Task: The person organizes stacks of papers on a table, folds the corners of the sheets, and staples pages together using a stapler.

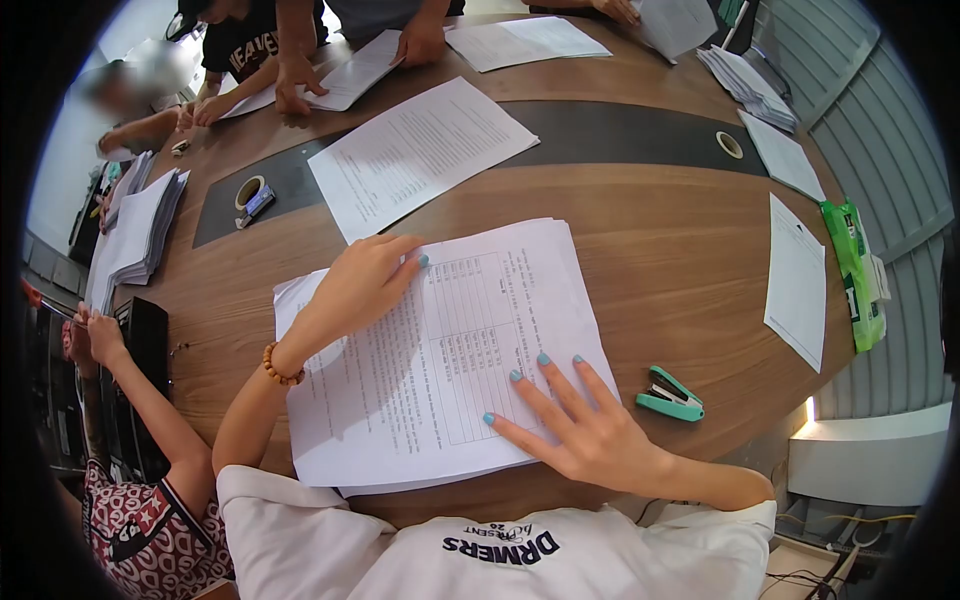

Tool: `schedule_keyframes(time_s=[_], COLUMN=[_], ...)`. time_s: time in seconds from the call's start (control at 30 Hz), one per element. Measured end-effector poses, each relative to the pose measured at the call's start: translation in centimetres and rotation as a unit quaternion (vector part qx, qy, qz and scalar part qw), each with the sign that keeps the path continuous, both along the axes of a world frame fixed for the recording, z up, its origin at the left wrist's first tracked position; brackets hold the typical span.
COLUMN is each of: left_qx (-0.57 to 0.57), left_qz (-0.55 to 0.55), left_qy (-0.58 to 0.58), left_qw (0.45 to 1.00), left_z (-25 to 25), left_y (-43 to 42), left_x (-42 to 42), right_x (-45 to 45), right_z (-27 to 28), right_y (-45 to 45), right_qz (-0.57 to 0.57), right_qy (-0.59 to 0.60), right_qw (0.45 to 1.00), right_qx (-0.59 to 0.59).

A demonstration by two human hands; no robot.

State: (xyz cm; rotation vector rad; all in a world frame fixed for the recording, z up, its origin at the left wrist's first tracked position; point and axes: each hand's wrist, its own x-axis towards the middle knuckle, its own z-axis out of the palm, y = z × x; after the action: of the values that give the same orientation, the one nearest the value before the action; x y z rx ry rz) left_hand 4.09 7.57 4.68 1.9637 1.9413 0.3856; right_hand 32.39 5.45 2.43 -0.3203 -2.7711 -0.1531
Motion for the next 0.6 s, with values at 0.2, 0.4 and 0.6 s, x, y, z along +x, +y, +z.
schedule_keyframes(time_s=[0.2,0.4,0.6], left_qx=[-0.075,0.099,0.218], left_qz=[0.028,0.091,0.263], left_qy=[-0.004,-0.281,-0.503], left_qw=[0.997,0.95,0.794], left_z=[1.1,-0.7,-5.9], left_y=[1.1,-0.1,-8.5], left_x=[0.3,-7.6,-13.6], right_x=[0.6,0.6,-3.2], right_z=[2.5,1.5,-1.9], right_y=[0.9,8.6,13.4], right_qz=[0.051,-0.038,-0.049], right_qy=[-0.104,0.417,0.47], right_qw=[0.985,0.595,0.555], right_qx=[-0.125,-0.686,-0.685])
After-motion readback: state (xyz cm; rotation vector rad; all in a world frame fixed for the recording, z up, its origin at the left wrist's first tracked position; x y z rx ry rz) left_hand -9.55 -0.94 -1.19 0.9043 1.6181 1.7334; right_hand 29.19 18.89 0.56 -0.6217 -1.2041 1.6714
